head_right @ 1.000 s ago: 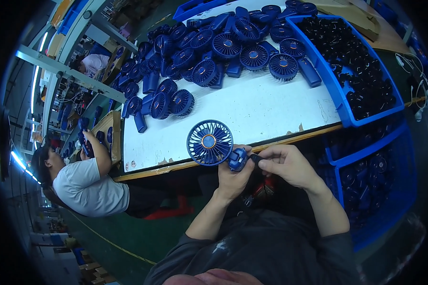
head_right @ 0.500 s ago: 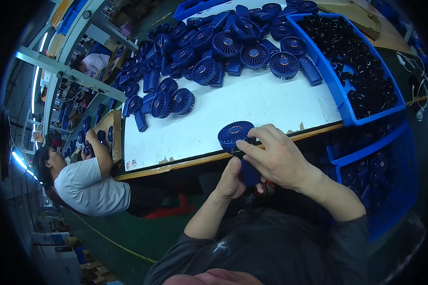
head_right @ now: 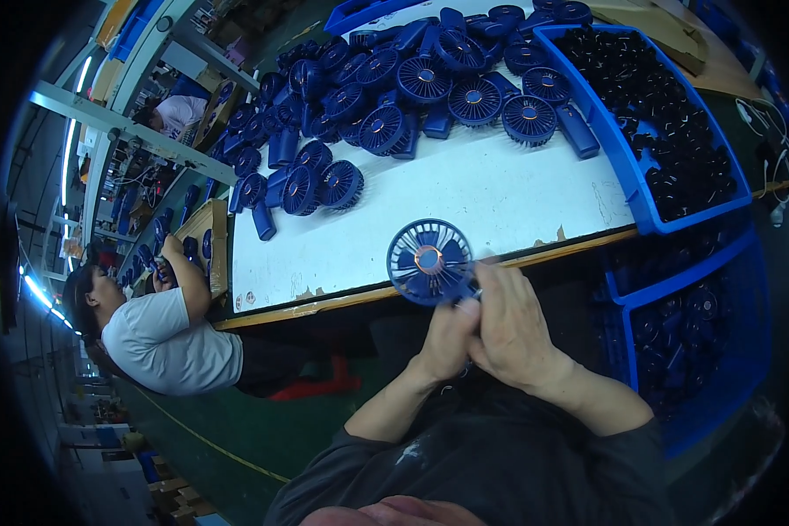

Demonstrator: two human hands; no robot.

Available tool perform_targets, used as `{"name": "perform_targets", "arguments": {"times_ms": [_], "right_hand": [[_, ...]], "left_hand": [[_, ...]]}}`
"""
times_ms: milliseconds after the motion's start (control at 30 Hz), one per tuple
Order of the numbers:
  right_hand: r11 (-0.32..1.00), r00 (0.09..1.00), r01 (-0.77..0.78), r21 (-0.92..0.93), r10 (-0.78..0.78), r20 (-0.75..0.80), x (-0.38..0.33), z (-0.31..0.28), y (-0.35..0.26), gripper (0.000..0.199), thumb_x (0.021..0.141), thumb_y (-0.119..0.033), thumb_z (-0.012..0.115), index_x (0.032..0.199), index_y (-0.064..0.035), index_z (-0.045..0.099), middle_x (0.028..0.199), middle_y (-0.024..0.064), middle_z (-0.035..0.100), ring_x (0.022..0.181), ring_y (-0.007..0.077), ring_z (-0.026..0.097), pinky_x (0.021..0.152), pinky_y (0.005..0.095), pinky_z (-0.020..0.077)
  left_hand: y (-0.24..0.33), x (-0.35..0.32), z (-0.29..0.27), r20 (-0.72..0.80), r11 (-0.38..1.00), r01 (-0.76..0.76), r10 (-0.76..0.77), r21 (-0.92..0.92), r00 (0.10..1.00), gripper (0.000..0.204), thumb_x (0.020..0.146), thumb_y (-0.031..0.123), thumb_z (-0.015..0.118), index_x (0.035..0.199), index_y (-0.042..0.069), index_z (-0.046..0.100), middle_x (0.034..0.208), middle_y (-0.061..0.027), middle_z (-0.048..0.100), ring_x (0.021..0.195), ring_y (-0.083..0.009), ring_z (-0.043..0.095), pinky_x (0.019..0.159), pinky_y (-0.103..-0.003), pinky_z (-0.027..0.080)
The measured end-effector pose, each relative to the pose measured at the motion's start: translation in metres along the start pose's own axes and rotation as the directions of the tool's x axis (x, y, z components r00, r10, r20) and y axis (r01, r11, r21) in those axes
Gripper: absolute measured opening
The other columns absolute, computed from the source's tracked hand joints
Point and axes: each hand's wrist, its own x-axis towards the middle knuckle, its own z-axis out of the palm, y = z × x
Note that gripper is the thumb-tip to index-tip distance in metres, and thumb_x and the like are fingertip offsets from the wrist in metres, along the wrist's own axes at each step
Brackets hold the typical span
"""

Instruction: The person assembles portable fans by attaching various plastic components by hand.

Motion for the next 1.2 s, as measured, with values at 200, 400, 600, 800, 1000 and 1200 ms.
{"name": "perform_targets", "arguments": {"times_ms": [200, 400, 600, 800, 1000, 1200], "right_hand": [[0.296, 0.864, -0.421, 0.858, 0.418, 0.28, -0.029, 0.001, 0.018, 0.035, 0.09, -0.018, 0.062, 0.119, 0.0014, 0.057, 0.09, 0.0023, 0.059, 0.081, 0.0089, 0.055, 0.076, 0.0247, 0.0456], [0.505, 0.952, -0.111, 0.856, 0.302, -0.055, -0.043, -0.004, 0.043, 0.04, 0.098, -0.025, 0.058, 0.131, -0.0025, 0.052, 0.123, 0.0104, 0.06, 0.114, 0.0199, 0.057, 0.103, 0.0376, 0.0429], [-0.037, 0.919, -0.258, 0.965, 0.299, 0.257, -0.062, -0.044, 0.063, 0.043, 0.089, -0.02, 0.076, 0.124, -0.0007, 0.06, 0.112, 0.0145, 0.069, 0.108, 0.0232, 0.066, 0.097, 0.0392, 0.0536], [0.149, 0.878, -0.114, 0.982, 0.478, 0.029, -0.114, -0.065, 0.059, 0.042, 0.084, -0.021, 0.081, 0.114, 0.0019, 0.062, 0.099, 0.0132, 0.068, 0.096, 0.0198, 0.067, 0.081, 0.034, 0.0566], [0.225, 0.8, -0.115, 0.968, 0.598, -0.044, -0.148, -0.069, 0.061, 0.04, 0.092, -0.033, 0.072, 0.109, 0.0017, 0.061, 0.096, 0.013, 0.07, 0.089, 0.0197, 0.067, 0.08, 0.033, 0.0548], [0.152, 0.76, -0.046, 0.987, 0.647, -0.065, -0.178, -0.075, 0.058, 0.04, 0.092, -0.032, 0.072, 0.114, -0.0002, 0.06, 0.1, 0.0137, 0.069, 0.092, 0.0205, 0.067, 0.082, 0.0342, 0.0552]], "left_hand": [[0.04, 0.006, -0.017, 0.237, 0.762, -0.295, 0.189, 0.577, 0.953, 0.091, 0.099, 0.046, 0.054, 0.155, -0.006, 0.005, 0.158, -0.0343, 0.01, 0.146, -0.0473, 0.022, 0.118, -0.05, 0.025], [0.008, -0.015, 0.025, 0.197, 0.899, 0.309, -0.258, -0.31, 0.946, 0.078, 0.098, 0.036, 0.063, 0.151, -0.006, 0.026, 0.15, -0.0166, 0.041, 0.127, -0.0206, 0.051, 0.101, -0.033, 0.047], [-0.007, -0.012, 0.027, 0.191, 0.912, 0.358, -0.322, -0.202, 0.927, 0.068, 0.095, 0.032, 0.068, 0.144, -0.005, 0.038, 0.124, -0.0134, 0.057, 0.102, -0.0193, 0.062, 0.076, -0.029, 0.056], [-0.019, -0.008, 0.086, 0.444, 0.901, 0.383, -0.263, -0.206, 0.857, 0.05, 0.101, 0.039, 0.057, 0.127, -0.002, 0.047, 0.097, -0.0091, 0.055, 0.083, -0.0148, 0.053, 0.073, -0.027, 0.045], [-0.031, -0.011, 0.112, 0.548, 0.827, 0.503, -0.307, -0.251, 0.778, 0.044, 0.099, 0.035, 0.062, 0.12, -0.003, 0.052, 0.098, -0.0096, 0.059, 0.078, -0.0158, 0.057, 0.069, -0.027, 0.048], [-0.036, -0.015, 0.127, 0.588, 0.796, 0.575, -0.378, -0.187, 0.715, 0.043, 0.099, 0.036, 0.061, 0.121, -0.001, 0.053, 0.099, -0.0091, 0.062, 0.078, -0.0151, 0.06, 0.067, -0.026, 0.049]]}}
